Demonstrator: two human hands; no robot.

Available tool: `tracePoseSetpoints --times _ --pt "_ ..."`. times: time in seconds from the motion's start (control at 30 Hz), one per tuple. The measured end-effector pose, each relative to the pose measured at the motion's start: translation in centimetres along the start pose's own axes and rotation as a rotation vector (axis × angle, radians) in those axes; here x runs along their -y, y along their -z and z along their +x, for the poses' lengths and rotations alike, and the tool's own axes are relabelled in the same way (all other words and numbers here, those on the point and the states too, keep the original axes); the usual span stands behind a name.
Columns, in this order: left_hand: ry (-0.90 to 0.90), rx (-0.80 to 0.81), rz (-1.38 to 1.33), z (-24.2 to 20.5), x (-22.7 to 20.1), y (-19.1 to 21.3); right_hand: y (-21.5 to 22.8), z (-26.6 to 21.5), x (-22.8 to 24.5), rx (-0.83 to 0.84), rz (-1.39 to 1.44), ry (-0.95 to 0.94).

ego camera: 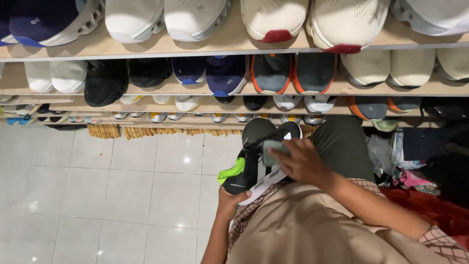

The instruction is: Cleaning and dusting various sneakers on display shelves using a small sponge.

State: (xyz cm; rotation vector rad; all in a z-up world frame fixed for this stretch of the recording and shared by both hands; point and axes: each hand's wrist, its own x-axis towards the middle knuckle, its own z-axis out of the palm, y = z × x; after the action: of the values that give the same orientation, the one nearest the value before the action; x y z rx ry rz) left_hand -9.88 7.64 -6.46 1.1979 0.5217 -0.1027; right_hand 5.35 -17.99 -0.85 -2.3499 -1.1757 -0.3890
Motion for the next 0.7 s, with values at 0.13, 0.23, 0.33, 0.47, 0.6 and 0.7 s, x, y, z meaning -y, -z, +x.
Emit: tracePoseSetpoints --times 0.13,0.23,0.33,0.47,0.6,0.7 --pt "-0.014 -0.007 0.052 -0.7 -0.7 -0.7 -0.2 -0.1 -6.3 0.137 -0.238 -0.336" --pt "-0.119 0.044 0.115 -0.6 -2.5 -0.9 -1.4 -1.5 -11.8 0.148 -0.212 -0.465" --pt "-0.428 0.069 0.268 -1.7 -5.9 -2.1 -1.1 -1.8 -13.1 0.132 0.191 -0.553" --pt "-1.039 0.092 1.082 -3.6 -10.5 -3.5 1.2 -0.8 -10.1 -0.084 0.556 -0.71" --pt "-1.293 0.31 1.469 -2.6 -8.9 -2.7 2.4 0.4 -3.8 -0.166 0.455 -0.432" --pt "-1.331 0.36 1.504 -2.0 -7.4 -2.4 2.8 2.0 3.4 -0.064 0.154 -0.036"
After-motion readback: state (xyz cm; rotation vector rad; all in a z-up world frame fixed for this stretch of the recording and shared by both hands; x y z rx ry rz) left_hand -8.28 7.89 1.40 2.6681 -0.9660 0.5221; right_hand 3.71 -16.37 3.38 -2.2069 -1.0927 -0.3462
